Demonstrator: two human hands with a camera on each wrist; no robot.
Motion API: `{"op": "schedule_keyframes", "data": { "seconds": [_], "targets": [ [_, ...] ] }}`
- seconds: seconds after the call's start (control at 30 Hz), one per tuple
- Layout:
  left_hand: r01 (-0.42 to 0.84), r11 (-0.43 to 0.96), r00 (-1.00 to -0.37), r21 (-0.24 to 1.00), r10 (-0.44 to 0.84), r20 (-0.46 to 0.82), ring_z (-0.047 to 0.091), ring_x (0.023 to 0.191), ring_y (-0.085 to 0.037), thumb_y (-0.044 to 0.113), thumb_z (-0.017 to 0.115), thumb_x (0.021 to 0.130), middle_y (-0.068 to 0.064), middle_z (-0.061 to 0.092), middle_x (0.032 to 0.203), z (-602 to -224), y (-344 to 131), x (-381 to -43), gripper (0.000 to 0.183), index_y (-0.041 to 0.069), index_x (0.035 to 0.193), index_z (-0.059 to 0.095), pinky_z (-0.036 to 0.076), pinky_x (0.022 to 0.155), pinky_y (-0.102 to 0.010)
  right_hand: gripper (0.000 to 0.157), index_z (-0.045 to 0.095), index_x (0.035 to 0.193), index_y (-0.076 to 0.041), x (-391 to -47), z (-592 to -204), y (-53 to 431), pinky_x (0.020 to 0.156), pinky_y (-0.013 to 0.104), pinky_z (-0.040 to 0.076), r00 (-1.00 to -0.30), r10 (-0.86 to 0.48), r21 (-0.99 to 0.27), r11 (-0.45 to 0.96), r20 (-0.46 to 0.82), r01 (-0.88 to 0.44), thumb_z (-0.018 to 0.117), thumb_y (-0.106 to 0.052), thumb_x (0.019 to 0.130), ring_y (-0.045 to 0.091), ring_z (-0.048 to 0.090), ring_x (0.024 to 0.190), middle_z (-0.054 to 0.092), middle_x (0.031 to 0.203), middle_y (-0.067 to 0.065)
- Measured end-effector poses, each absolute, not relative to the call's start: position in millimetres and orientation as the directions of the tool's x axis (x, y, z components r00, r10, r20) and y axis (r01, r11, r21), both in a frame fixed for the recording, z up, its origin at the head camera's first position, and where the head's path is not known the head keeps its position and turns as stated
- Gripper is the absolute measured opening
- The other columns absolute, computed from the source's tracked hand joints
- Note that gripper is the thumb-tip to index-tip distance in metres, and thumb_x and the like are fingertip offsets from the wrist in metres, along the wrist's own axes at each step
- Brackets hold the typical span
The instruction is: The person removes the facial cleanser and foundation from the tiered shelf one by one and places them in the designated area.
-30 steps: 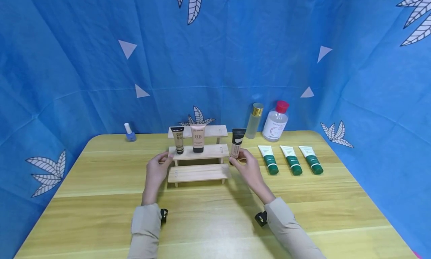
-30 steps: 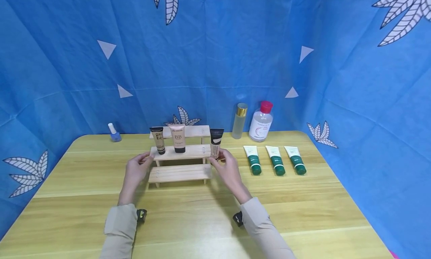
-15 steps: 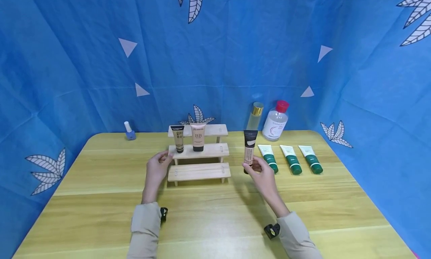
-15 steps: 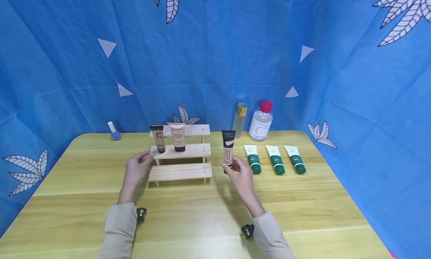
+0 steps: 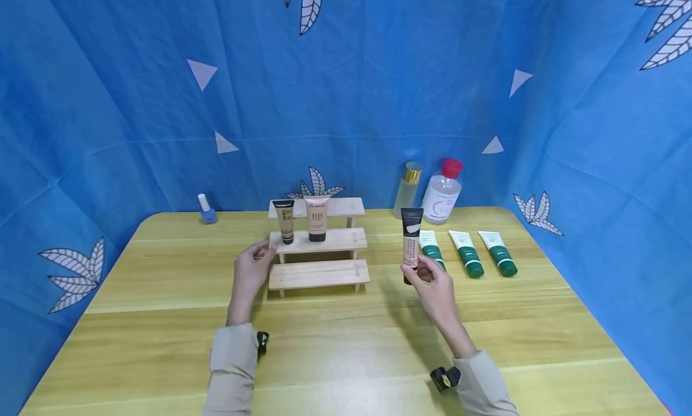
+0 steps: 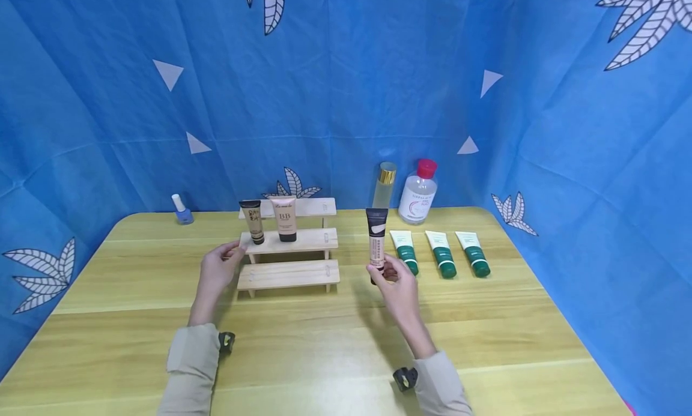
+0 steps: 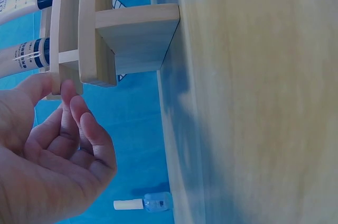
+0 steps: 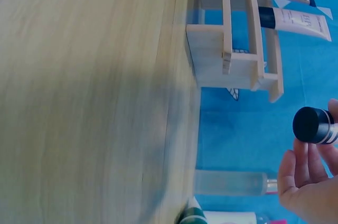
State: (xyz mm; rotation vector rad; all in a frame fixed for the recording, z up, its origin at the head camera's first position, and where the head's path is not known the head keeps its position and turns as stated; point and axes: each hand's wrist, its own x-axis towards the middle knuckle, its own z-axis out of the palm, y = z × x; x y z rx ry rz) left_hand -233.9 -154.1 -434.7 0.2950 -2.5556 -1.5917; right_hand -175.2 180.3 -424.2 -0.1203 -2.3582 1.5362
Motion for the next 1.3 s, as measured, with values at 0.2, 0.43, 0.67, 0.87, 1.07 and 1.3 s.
{"op": "schedule_keyframes", "data": {
  "seconds": [0.2, 0.43, 0.67, 0.87, 1.07, 1.3],
  "targets": [
    [-0.099, 0.438, -0.974, 0.894, -0.228, 0.003, 0.054, 0.094, -0.027, 0.031, 0.055, 0.097, -0.02, 0.06, 0.112, -435, -153, -235, 0.045, 0.001, 0.13, 0.055, 0.041, 0.067, -0.027, 0.036, 0.064, 0.115, 0.003, -170, -422, 193, 0.072, 0.014, 0.045, -0.946, 0.265, -0.901, 0.431, 0.185, -0.055, 0.071, -0.018, 0.086, 0.006, 0.054, 0.081, 0.061, 0.101, 0.016],
    [-0.096, 0.436, -0.973, 0.895, -0.23, 0.008, 0.055, 0.095, -0.028, 0.03, 0.056, 0.096, -0.021, 0.06, 0.111, -435, -153, -235, 0.045, 0.0, 0.13, 0.056, 0.042, 0.068, -0.027, 0.041, 0.062, 0.118, 0.005, -161, -420, 216, 0.07, 0.01, 0.044, -0.94, 0.307, -0.871, 0.49, 0.149, 0.022, 0.069, -0.022, 0.088, -0.001, 0.051, 0.079, 0.058, 0.104, 0.016],
    [-0.11, 0.43, -0.973, 0.896, -0.232, -0.008, 0.053, 0.092, -0.026, 0.031, 0.056, 0.096, -0.019, 0.06, 0.111, -435, -151, -233, 0.044, 0.002, 0.13, 0.056, 0.041, 0.068, -0.028, 0.048, 0.058, 0.124, 0.004, -150, -418, 247, 0.066, 0.008, 0.043, -0.916, 0.384, -0.846, 0.522, 0.118, 0.11, 0.067, -0.027, 0.089, -0.008, 0.049, 0.075, 0.062, 0.105, 0.02],
    [-0.116, 0.432, -0.974, 0.895, -0.227, -0.017, 0.055, 0.097, -0.027, 0.032, 0.055, 0.097, -0.019, 0.06, 0.113, -435, -153, -234, 0.045, 0.002, 0.131, 0.055, 0.042, 0.071, -0.028, 0.053, 0.056, 0.127, 0.004, -140, -420, 279, 0.065, 0.006, 0.039, -0.883, 0.454, -0.809, 0.559, 0.115, 0.182, 0.066, -0.032, 0.09, -0.013, 0.044, 0.074, 0.062, 0.108, 0.021],
    [-0.116, 0.429, -0.974, 0.896, -0.227, -0.017, 0.055, 0.1, -0.028, 0.031, 0.055, 0.097, -0.02, 0.059, 0.115, -436, -155, -234, 0.045, 0.002, 0.131, 0.054, 0.042, 0.074, -0.03, 0.059, 0.052, 0.13, 0.004, -131, -421, 310, 0.062, 0.008, 0.039, -0.858, 0.51, -0.775, 0.563, 0.053, 0.287, 0.063, -0.038, 0.09, -0.016, 0.04, 0.071, 0.06, 0.113, 0.023],
    [-0.115, 0.428, -0.974, 0.896, -0.228, -0.016, 0.055, 0.097, -0.027, 0.032, 0.056, 0.096, -0.019, 0.06, 0.114, -438, -155, -234, 0.045, 0.002, 0.13, 0.056, 0.043, 0.071, -0.028, 0.068, 0.043, 0.136, 0.008, -116, -423, 351, 0.064, 0.021, 0.043, -0.872, 0.478, -0.691, 0.598, -0.1, 0.407, 0.054, -0.044, 0.093, 0.008, 0.057, 0.082, 0.054, 0.124, 0.03]
  ]
}}
